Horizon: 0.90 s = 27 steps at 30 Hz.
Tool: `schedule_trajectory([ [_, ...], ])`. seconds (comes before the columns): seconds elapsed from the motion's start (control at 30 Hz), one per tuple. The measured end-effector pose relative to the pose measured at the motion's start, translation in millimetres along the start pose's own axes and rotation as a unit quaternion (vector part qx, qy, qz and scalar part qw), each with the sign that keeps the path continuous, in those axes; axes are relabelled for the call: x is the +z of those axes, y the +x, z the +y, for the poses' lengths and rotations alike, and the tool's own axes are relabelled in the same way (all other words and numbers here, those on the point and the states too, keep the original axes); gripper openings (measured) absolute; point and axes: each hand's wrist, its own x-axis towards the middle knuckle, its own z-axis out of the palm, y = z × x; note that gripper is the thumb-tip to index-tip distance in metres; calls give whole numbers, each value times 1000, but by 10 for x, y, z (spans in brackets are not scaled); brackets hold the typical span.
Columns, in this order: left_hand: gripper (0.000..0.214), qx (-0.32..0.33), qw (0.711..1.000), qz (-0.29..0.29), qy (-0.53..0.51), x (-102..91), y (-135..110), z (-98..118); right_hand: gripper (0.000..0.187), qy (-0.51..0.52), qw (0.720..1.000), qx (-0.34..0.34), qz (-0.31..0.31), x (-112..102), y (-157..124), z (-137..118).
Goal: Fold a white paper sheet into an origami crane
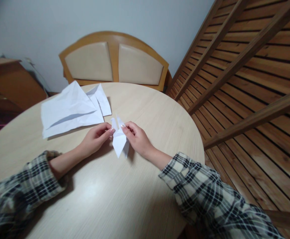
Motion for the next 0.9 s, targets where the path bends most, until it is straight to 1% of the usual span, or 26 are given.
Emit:
schedule_trajectory([
  [0.13,21,19,999,39,23,1,-11,14,22,-8,1000,5,1,9,7,3],
  [0.3,20,38,997,57,46,-1,-22,43,21,-52,998,-12,34,10,7,-10],
  [0.4,17,37,997,63,37,9,-23,28,22,-51,998,-12,38,10,3,-24],
  [0.47,16,32,996,76,19,16,-23,15,22,-42,998,-12,42,11,1,-33],
  [0.53,18,28,996,84,11,18,-24,13,21,-31,998,-16,53,9,0,-39],
  [0.6,23,29,997,69,23,14,-25,26,20,-22,997,-25,69,5,3,-38],
  [0.7,35,33,998,13,51,-1,-27,61,17,-26,995,-38,93,-3,13,-27],
  [0.77,38,36,998,-12,59,-12,-30,83,16,-31,993,-44,101,-5,19,-17],
  [0.9,33,33,998,-16,48,-17,-31,93,14,-29,992,-63,104,-2,18,6],
])
